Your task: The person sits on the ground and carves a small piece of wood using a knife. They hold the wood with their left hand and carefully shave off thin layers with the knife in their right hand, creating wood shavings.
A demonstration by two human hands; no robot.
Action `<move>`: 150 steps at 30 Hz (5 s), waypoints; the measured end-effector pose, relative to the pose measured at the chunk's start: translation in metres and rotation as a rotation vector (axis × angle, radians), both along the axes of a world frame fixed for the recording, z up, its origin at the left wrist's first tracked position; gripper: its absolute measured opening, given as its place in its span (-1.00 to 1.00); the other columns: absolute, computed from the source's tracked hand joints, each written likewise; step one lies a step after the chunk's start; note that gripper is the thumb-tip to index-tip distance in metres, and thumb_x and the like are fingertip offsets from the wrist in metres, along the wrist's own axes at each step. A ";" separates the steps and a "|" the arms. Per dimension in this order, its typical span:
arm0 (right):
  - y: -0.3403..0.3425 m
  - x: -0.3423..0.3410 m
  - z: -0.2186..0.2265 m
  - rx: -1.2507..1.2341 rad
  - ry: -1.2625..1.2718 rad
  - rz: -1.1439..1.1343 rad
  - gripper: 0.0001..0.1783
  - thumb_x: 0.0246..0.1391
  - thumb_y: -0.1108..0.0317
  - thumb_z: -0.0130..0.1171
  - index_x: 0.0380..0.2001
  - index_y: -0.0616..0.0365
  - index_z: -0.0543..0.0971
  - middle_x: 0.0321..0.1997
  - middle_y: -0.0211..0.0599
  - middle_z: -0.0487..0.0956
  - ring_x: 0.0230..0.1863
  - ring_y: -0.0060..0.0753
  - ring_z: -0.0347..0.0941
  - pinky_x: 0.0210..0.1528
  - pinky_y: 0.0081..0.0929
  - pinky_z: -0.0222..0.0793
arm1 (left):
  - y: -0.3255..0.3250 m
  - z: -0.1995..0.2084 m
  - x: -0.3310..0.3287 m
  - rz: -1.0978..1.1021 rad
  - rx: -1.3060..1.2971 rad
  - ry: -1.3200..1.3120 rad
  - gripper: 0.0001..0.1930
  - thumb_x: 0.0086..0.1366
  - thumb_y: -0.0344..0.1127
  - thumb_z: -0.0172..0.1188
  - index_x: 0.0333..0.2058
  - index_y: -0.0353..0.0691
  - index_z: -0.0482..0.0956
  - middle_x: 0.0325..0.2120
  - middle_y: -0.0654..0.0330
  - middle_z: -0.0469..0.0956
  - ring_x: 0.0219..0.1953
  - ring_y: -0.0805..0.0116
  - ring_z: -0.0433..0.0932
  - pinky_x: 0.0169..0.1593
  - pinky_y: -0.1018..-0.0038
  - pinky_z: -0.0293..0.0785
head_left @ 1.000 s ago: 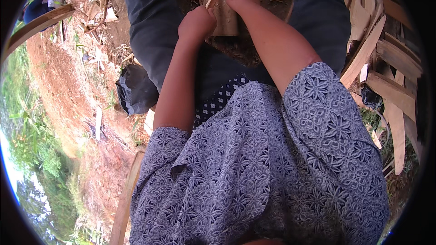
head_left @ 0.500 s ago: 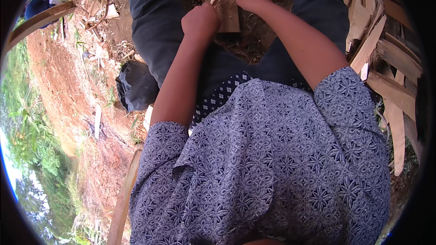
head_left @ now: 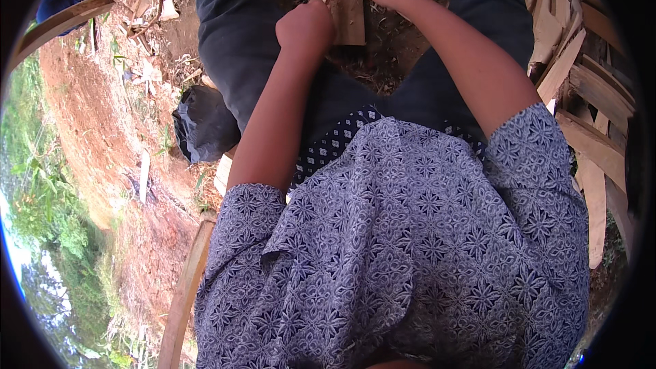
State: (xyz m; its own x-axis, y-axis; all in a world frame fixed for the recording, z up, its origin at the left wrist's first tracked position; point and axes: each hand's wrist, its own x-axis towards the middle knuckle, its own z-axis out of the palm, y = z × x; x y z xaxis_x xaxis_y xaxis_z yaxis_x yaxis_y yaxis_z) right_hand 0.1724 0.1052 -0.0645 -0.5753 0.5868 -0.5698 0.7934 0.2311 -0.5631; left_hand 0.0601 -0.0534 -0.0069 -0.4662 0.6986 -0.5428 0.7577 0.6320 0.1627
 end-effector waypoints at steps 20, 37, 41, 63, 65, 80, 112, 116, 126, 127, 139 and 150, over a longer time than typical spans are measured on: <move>0.008 -0.004 0.014 0.064 -0.029 0.090 -0.72 0.20 0.20 0.11 -0.11 0.08 0.60 -0.08 0.01 0.65 -0.01 0.10 0.57 0.02 -0.04 0.46 | -0.001 -0.003 0.005 -0.124 -0.026 0.084 -0.77 0.37 -0.26 -0.01 -0.23 -0.25 0.57 -0.33 -0.01 0.71 -0.26 0.02 0.73 -0.23 0.16 0.63; 0.003 -0.025 0.037 -0.107 -0.094 -0.203 -0.71 0.24 0.21 0.08 -0.06 0.08 0.58 -0.03 0.04 0.62 0.00 0.09 0.57 -0.01 0.02 0.47 | 0.001 0.001 0.004 -0.127 0.030 0.129 -0.80 0.26 -0.32 0.07 -0.27 -0.26 0.62 -0.36 0.00 0.72 -0.30 0.07 0.74 -0.24 0.20 0.65; -0.007 0.014 -0.020 0.148 0.083 -0.024 -0.75 0.27 0.07 0.11 -0.13 -0.07 0.56 -0.30 -0.21 0.65 -0.21 -0.08 0.60 -0.15 -0.13 0.44 | 0.001 0.004 0.002 -0.055 -0.023 0.032 -0.67 0.44 -0.11 -0.04 -0.19 -0.21 0.61 -0.28 -0.03 0.70 -0.21 -0.04 0.70 -0.15 0.10 0.61; -0.005 -0.015 -0.001 -0.054 0.048 -0.023 -0.79 0.25 0.10 0.15 -0.16 -0.09 0.58 -0.26 -0.22 0.65 -0.17 -0.11 0.60 -0.14 -0.13 0.47 | 0.003 0.004 -0.003 0.093 -0.018 -0.065 -0.60 0.45 -0.03 -0.06 -0.17 -0.24 0.61 -0.26 -0.10 0.68 -0.15 -0.12 0.67 -0.05 0.04 0.57; -0.010 -0.007 0.011 -0.025 0.042 0.012 -0.79 0.25 0.11 0.15 -0.16 -0.08 0.59 -0.26 -0.22 0.65 -0.17 -0.12 0.60 -0.14 -0.13 0.47 | 0.003 0.005 -0.004 0.112 -0.019 -0.077 -0.60 0.45 -0.03 -0.06 -0.16 -0.24 0.61 -0.26 -0.11 0.68 -0.14 -0.13 0.66 -0.05 0.04 0.56; 0.009 0.010 0.007 -0.678 0.239 -0.513 -0.61 0.44 0.04 -0.10 0.17 -0.01 0.32 -0.30 -0.29 0.53 -0.44 -0.46 0.53 -0.43 -0.45 0.57 | 0.004 -0.010 -0.019 0.304 0.084 -0.385 -0.59 0.46 -0.01 -0.03 -0.21 -0.25 0.62 -0.31 -0.06 0.69 -0.22 0.09 0.71 -0.14 0.19 0.61; -0.044 0.116 0.108 -0.783 0.663 -0.695 -0.65 0.36 0.13 0.11 0.07 -0.01 0.33 -0.48 -0.46 0.47 -0.62 -0.66 0.36 -0.63 -0.64 0.28 | -0.018 0.045 0.030 0.156 0.245 -0.019 -0.61 0.40 -0.04 0.08 -0.27 -0.36 0.49 -0.33 -0.22 0.62 -0.20 -0.16 0.63 -0.08 0.05 0.53; -0.053 0.101 0.099 -0.626 0.451 -0.464 -0.70 0.37 0.14 0.05 0.06 0.00 0.39 -0.49 -0.47 0.46 -0.62 -0.65 0.33 -0.62 -0.56 0.28 | -0.011 0.038 0.018 0.030 0.091 0.060 -0.66 0.38 -0.11 0.00 -0.29 -0.30 0.59 -0.25 -0.22 0.63 -0.13 -0.22 0.60 -0.05 -0.04 0.50; -0.058 0.048 0.004 -0.119 0.339 -0.113 -0.77 0.22 0.17 0.19 -0.16 0.05 0.57 -0.45 -0.22 0.61 -0.39 -0.26 0.59 -0.30 -0.26 0.44 | -0.025 0.018 0.031 -0.282 0.033 0.252 -0.85 0.29 -0.31 0.06 -0.35 -0.23 0.56 -0.47 0.02 0.70 -0.42 0.07 0.73 -0.36 0.18 0.64; -0.058 0.047 0.003 -0.113 0.331 -0.097 -0.77 0.21 0.17 0.20 -0.17 0.05 0.58 -0.44 -0.21 0.62 -0.36 -0.24 0.59 -0.26 -0.24 0.45 | -0.027 0.016 0.032 -0.292 0.030 0.258 -0.86 0.29 -0.33 0.06 -0.35 -0.24 0.55 -0.49 0.01 0.70 -0.42 0.07 0.73 -0.37 0.19 0.64; -0.072 0.028 0.039 -0.001 0.050 -0.077 -0.78 0.29 0.10 0.07 -0.13 -0.08 0.53 -0.20 -0.13 0.65 -0.08 0.06 0.58 -0.09 -0.03 0.45 | -0.027 0.012 0.033 -0.233 -0.044 0.215 -0.88 0.30 -0.37 0.05 -0.27 -0.26 0.50 -0.41 -0.02 0.71 -0.33 0.04 0.74 -0.30 0.20 0.65; -0.072 0.008 0.028 -0.009 0.085 -0.123 -0.80 0.26 0.11 0.13 -0.19 -0.05 0.55 -0.22 -0.14 0.65 -0.12 0.02 0.59 -0.10 -0.06 0.45 | -0.018 0.019 0.022 -0.129 -0.040 0.126 -0.80 0.31 -0.30 0.04 -0.21 -0.25 0.58 -0.25 -0.05 0.70 -0.18 0.00 0.71 -0.15 0.13 0.62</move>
